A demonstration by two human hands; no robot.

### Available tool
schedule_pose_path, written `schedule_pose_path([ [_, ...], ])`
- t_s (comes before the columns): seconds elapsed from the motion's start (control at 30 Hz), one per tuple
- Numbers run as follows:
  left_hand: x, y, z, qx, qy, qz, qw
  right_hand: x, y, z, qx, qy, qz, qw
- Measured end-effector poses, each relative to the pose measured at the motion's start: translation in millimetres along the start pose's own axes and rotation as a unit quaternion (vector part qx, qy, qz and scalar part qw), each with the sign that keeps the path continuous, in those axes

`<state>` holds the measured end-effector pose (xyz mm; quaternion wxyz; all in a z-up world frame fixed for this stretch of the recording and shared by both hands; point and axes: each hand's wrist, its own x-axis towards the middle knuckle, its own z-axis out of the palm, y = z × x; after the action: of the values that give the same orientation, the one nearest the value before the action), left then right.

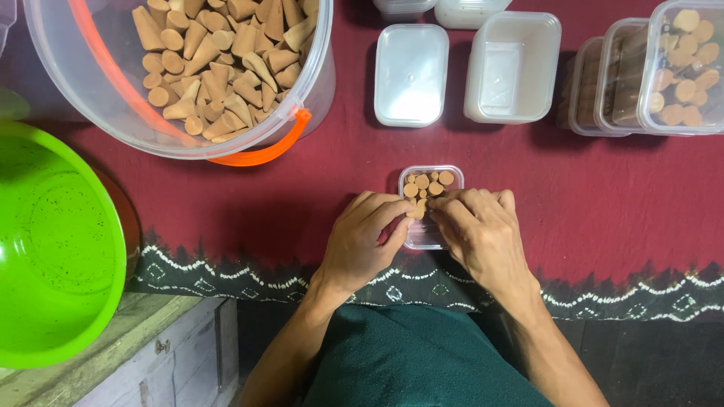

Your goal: Packing cone-shaped snacks from a large plastic bucket into small clear plastic containers.

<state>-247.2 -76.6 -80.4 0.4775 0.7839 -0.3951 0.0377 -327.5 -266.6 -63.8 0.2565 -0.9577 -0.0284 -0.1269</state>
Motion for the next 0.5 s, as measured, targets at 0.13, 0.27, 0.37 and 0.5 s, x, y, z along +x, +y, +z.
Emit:
schedule_pose_path([
  [0.13,-3.2,0.0,-0.2,0.004,-0.001,-0.007,1.000,-1.9,1.5,2.3,-0.004,0.000,0.000,1.000],
  [0.27,-1.2,1.1,-1.8,-0.002,0.009,-0.005,1.000,-4.1,3.7,4.6,-0.004,0.000,0.001,1.000],
  [0.37,-0.8,1.5,-3.1,-0.003,0.007,-0.006,1.000,-5.7,5.0,5.5,-0.001,0.001,0.001,1.000],
  [0.5,-0.2,2.5,-3.4,-0.006,0.007,-0.008,1.000,-6.3,5.4,4.7,-0.004,-0.002,0.001,1.000],
])
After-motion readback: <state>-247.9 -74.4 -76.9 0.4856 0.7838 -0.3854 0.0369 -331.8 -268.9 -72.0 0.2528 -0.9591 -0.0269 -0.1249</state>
